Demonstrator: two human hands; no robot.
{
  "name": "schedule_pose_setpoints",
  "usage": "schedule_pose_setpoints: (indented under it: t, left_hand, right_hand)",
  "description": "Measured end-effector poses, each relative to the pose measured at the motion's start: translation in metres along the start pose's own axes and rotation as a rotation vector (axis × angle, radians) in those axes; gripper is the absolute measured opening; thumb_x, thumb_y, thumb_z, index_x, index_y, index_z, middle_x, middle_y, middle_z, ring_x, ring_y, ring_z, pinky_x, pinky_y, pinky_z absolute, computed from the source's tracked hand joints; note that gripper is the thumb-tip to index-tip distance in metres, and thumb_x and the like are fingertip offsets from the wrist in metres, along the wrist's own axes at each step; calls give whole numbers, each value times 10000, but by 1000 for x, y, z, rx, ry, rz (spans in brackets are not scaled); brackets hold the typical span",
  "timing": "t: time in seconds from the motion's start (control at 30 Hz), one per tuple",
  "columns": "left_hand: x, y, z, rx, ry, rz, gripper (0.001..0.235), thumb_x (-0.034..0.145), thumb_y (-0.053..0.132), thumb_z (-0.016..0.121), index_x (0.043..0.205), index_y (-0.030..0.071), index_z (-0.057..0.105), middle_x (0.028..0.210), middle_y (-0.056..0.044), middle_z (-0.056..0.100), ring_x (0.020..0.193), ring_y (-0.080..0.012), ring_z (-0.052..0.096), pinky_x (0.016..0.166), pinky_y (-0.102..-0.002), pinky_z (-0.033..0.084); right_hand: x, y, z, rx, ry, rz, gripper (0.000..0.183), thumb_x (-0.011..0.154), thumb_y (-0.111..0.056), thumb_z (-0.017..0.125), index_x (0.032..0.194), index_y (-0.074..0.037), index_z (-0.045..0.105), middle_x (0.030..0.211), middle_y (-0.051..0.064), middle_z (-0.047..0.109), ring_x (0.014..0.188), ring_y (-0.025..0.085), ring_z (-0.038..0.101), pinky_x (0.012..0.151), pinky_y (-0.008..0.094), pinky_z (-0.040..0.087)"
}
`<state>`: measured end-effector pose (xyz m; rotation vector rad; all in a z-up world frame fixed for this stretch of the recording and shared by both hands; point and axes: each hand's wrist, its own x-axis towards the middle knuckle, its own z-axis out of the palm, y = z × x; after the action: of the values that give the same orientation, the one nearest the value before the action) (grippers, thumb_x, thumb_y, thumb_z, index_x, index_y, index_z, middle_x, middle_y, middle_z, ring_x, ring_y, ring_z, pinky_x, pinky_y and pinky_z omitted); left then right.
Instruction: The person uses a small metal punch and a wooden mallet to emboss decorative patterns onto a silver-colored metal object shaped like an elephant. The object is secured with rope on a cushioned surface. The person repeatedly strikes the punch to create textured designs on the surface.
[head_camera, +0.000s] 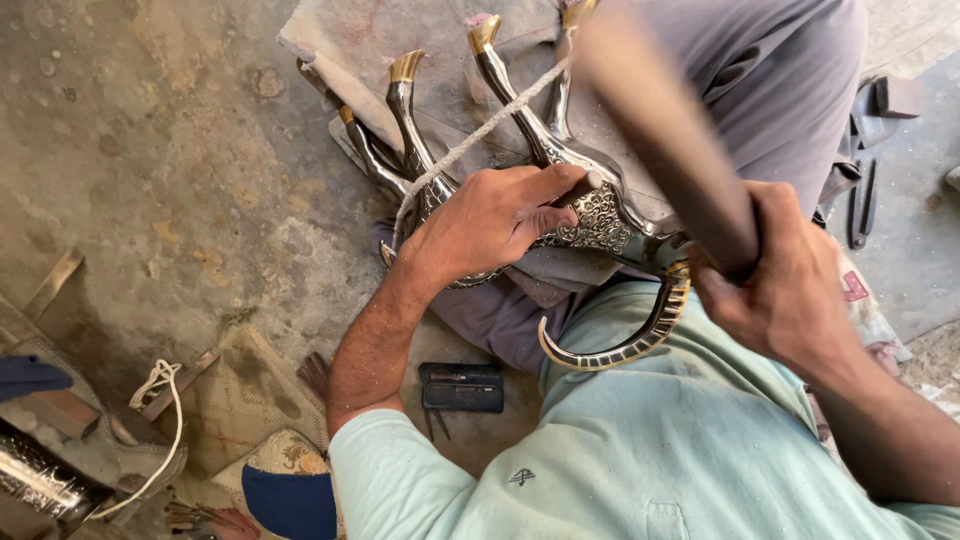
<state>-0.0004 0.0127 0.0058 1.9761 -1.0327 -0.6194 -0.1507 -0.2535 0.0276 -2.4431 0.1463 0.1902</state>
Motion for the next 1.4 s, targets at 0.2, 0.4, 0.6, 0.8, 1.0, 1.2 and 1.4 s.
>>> schedule_pose_setpoints:
  t: [0.2,0.4,0.6,0.8,1.0,1.2,1.4]
  left_hand:
    - [-1,-2,2,6,26,28,433,1014,274,707,1394,155,539,1001,-142,725,869,-337,742,708,-440,575]
    - [-8,-3,1,54,80,67,312,1023,259,750,1267,130,605,947,-108,715,840,-310,723,711,-434,553]
    - [-61,32,37,-35,831,-203,193,1010,108,733,1171,60,639,1030,-84,770,741,-84,687,553,-254,480]
    - [-62,50,98,-439,1220,-295,250,1076,108,688,1199,-19,511,1093,-158,723,931,-144,705,819,-263,621]
    - [-41,42,117,-308,1237,-371,222,1067,92,662,1173,-18,501,1090,-146,732,958,-139,735,731,-242,625]
    - [-38,38,121,-49,1228,-363,208,1055,133,674,1157,8,543,1043,-95,717,880,-131,726,652,-248,621]
    - [-44,32,126,96,1202,-382,248,1050,151,657,1209,-30,601,1070,-171,701,875,-270,731,614,-310,581]
  right_hand:
    - [3,0,0,8,-48,26,518,838,-165,724,1239,20,453,920,242,685,781,377,711,720,450,560]
    - [1,19,-2,-143,-177,95,559,791,-108,776,1263,4,499,888,255,693,774,391,703,743,487,562]
    - [1,47,1,251,15,113,476,910,-78,769,1277,2,476,960,159,726,855,222,717,795,384,587]
    - [11,64,5,525,96,123,375,975,-53,784,1206,21,499,958,91,700,854,152,683,791,300,551]
    - [42,46,-21,318,19,10,316,997,-59,818,1113,35,540,978,110,723,810,168,683,729,288,542]
    - [82,-5,-56,53,47,-425,439,996,-96,793,1298,64,518,1053,157,636,881,208,632,782,319,515]
    - [95,-74,-69,-479,85,-882,448,883,-84,791,1302,-55,635,1032,116,625,946,279,634,853,418,514]
